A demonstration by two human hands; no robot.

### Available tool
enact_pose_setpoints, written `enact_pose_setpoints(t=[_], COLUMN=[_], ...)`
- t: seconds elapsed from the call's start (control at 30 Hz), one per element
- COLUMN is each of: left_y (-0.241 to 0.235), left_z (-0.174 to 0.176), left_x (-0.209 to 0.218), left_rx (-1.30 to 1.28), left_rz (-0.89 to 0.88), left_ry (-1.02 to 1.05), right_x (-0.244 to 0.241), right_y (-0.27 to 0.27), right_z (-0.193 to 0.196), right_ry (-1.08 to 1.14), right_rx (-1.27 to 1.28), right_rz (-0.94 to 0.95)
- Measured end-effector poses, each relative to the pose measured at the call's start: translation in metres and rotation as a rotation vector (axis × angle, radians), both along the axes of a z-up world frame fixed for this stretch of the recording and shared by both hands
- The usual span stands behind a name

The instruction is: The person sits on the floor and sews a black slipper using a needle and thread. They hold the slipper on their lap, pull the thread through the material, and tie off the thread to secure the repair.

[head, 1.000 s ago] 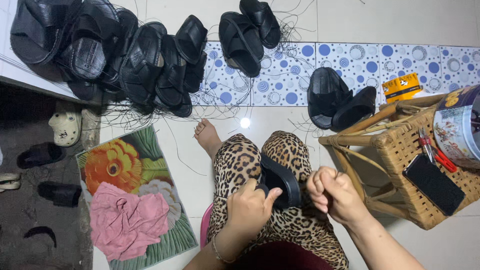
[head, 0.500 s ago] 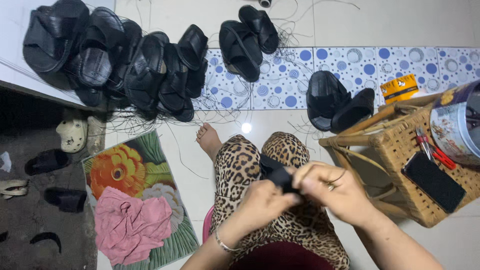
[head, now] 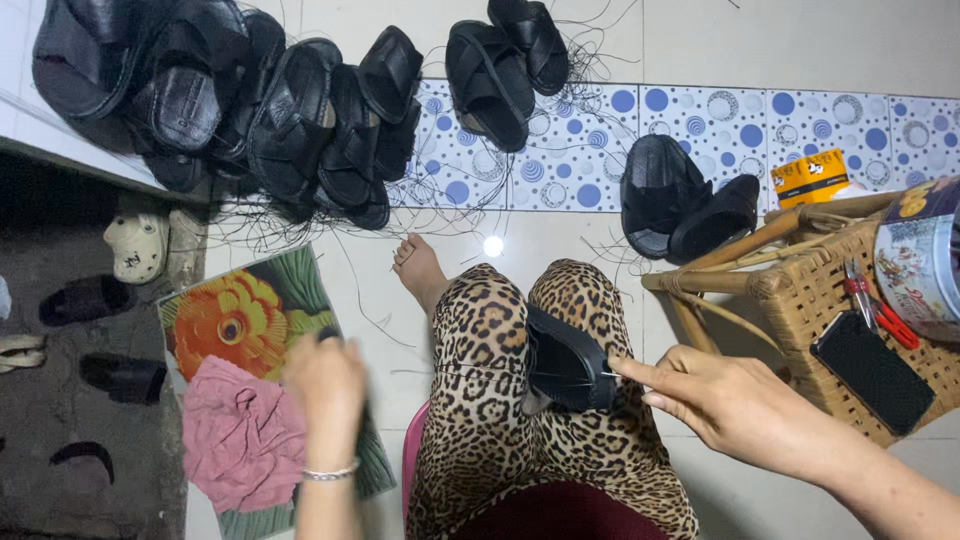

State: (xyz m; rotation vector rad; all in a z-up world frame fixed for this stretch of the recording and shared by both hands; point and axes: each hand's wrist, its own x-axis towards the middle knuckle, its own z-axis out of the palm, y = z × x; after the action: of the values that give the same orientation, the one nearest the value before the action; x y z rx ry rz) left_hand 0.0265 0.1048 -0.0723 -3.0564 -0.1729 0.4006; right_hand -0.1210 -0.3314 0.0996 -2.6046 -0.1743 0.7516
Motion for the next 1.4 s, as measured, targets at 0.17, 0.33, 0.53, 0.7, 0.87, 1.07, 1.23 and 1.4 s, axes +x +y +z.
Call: enact_pose_setpoints(t=[0.17, 0.33, 0.53, 0.7, 0.87, 1.07, 1.23, 1.4], left_y=[-0.146, -0.169, -0.184, -0.189, -0.186, -0.186, -0.184, -0.175], left_z=[0.188, 0.1, 0.088, 0.079, 0.077, 0.067, 0.082, 0.107], left_x=[-0.005, -0.05, -0.06, -0.062, -0.061, -0.06, -0.063, -0.068], left_rx=[-1.027, -1.082, -1.132, -1.18, -1.223, -1.219, -1.225, -1.129], left_rz=[0.422, -0.862, -0.913, -0.894, -0.913, -0.939, -0.905, -0.962], left_ry=[0.489, -0.097, -0.106, -0.226, -0.227, -0.23, -0.158, -0.521], right_x=[0.004, 0.01, 0.018, 0.017, 0.023, 0.027, 0.031, 0.022], right_y=[-0.003, -0.002, 0.009, 0.012, 0.005, 0.013, 0.02, 0.009], right_z=[-0.009, -0.003, 0.012, 0.006, -0.01, -0.026, -0.021, -0.024], right_ry=[-0.015, -0.027, 0.134, -0.025, -0.075, -0.176, -0.125, -0.173], right_rx=[-0.04, -0.082, -0.41, -0.497, -0.161, -0.01, -0.002, 0.108], right_rz=[0.093, 0.125, 0.242, 0.406, 0.318, 0.32, 0.252, 0.125])
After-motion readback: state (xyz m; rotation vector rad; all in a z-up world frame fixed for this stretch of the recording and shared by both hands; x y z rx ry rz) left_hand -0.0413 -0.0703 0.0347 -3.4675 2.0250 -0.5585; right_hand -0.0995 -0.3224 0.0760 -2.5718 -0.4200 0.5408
